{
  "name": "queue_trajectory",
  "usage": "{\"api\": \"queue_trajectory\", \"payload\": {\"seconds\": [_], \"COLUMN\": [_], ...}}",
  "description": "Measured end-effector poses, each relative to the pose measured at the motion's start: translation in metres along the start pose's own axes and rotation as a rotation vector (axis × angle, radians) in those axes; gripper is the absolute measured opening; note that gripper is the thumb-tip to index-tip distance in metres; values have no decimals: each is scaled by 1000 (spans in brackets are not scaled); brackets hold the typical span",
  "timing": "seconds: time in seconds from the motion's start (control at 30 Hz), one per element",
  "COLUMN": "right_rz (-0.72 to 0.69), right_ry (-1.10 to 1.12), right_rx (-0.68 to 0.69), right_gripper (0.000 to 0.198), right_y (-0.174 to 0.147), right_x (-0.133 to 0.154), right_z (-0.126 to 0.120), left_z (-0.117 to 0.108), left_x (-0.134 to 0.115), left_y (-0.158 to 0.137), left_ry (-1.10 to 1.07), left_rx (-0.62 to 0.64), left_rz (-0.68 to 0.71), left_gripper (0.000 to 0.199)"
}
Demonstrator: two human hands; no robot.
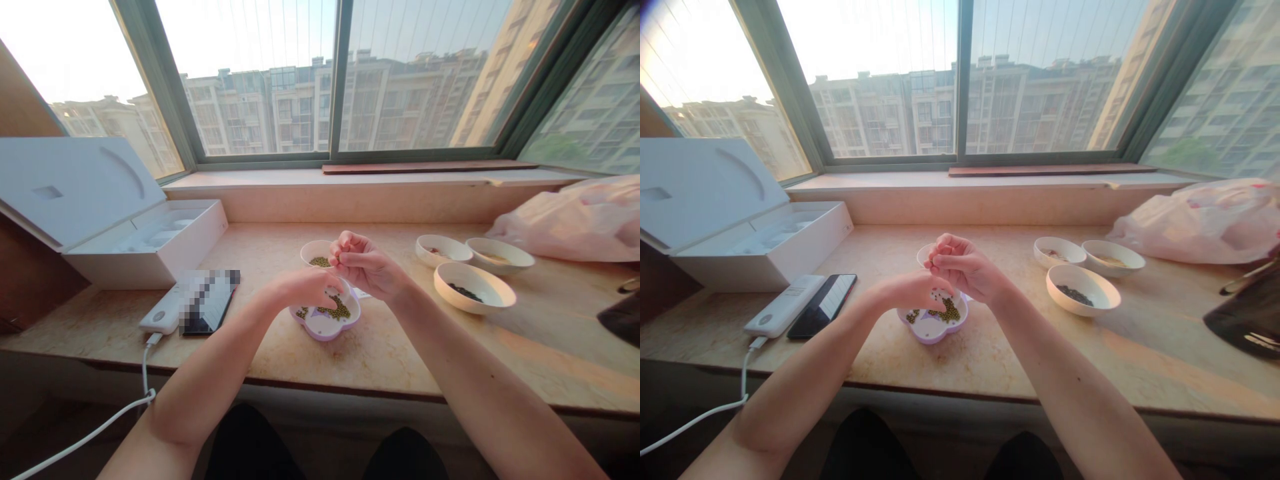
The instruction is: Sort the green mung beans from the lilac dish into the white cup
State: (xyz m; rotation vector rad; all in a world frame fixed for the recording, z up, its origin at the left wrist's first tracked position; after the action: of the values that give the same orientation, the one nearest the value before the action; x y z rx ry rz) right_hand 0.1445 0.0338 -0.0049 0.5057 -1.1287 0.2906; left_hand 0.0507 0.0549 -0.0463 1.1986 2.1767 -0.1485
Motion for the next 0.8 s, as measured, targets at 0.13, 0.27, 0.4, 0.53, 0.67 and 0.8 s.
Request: {"api": "queue_trajectory", "payload": {"seconds": [0.13, 0.27, 0.4, 0.53, 0.67, 0.8], "right_rz": [-21, -64, -89, -82, -55, -71], "right_ry": [-3, -30, -67, -9, 73, 145], "right_rx": [16, -5, 9, 4, -23, 28], "right_gripper": [28, 26, 27, 29, 29, 27], "right_y": [-1, 0, 1, 1, 1, 1], "right_x": [1, 4, 7, 7, 5, 5], "right_z": [1, 0, 0, 1, 0, 1], "left_z": [4, 8, 12, 14, 18, 22], "left_x": [-12, -10, -9, -9, -11, -12], "left_y": [-3, -4, -3, 0, 3, 4], "left_ry": [81, 86, 107, 154, 164, 199], "left_rx": [127, 179, 206, 220, 239, 278], "left_rz": [39, -15, -33, -22, -20, -53], "left_gripper": [29, 41, 39, 29, 22, 25]}}
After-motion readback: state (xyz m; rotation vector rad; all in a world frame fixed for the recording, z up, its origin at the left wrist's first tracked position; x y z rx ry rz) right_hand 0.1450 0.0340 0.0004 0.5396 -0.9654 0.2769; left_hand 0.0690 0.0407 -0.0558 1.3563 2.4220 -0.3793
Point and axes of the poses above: each hand's wrist, its own y-axis towards the middle knuckle, its own z-axis out of the palm, x = y × z, the point moved 6 cm from there along y, towards the middle knuckle, and after that the axes turned 4 degrees about -y, right-handed, at the moved point
